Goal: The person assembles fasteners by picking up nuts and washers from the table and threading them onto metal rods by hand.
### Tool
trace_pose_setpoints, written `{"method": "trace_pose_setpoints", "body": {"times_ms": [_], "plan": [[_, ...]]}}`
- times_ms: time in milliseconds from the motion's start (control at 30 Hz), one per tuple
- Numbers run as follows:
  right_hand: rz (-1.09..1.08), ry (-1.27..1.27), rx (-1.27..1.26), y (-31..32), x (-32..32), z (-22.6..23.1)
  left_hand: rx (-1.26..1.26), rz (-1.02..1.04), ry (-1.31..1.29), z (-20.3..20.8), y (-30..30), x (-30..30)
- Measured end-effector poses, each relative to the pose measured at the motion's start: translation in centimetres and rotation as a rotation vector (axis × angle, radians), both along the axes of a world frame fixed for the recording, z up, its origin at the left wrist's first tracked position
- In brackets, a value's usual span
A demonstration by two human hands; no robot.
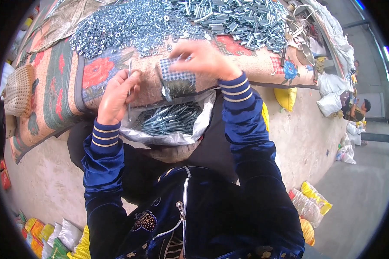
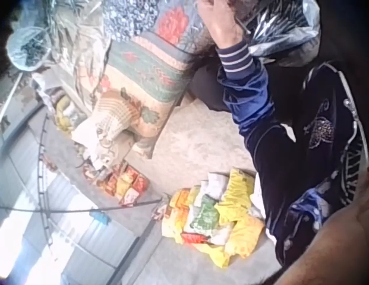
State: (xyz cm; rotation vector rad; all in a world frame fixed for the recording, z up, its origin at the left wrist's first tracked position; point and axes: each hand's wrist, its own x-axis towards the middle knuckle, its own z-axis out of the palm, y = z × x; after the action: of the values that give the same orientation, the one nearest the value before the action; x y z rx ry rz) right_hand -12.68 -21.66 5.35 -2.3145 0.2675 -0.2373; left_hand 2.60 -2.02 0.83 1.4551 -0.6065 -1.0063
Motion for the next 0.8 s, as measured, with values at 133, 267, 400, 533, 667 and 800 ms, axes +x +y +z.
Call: {"method": "trace_pose_setpoints", "body": {"times_ms": [133, 267, 400, 533, 667, 800], "plan": [[-0.645, 0.085, -0.933, -8.6, -2.8, -2.6, -0.144, 0.007, 0.425, 1.1, -0.6, -0.3], [-0.575, 0.218, -1.109, -10.5, -1.7, -4.3, -0.158, -0.101, 0.401, 1.6, -0.2, -0.4], [-0.469, 0.010, -1.228, -10.4, -2.1, -4.1, -0.163, -0.212, 0.365, 0.3, -0.4, 0.1], [-0.802, -0.243, -0.243, -7.7, -0.8, -2.3, -0.141, -0.231, 0.457, 0.0, -0.9, -0.4], [-0.332, -0.415, 0.862, -2.7, 0.0, -1.8, -0.060, -0.326, 0.315, 0.9, -0.7, -1.2], [-0.272, -0.304, 0.946, 0.0, 1.1, -2.0, -0.073, -0.390, 0.292, 0.9, -0.6, -0.9]]}}
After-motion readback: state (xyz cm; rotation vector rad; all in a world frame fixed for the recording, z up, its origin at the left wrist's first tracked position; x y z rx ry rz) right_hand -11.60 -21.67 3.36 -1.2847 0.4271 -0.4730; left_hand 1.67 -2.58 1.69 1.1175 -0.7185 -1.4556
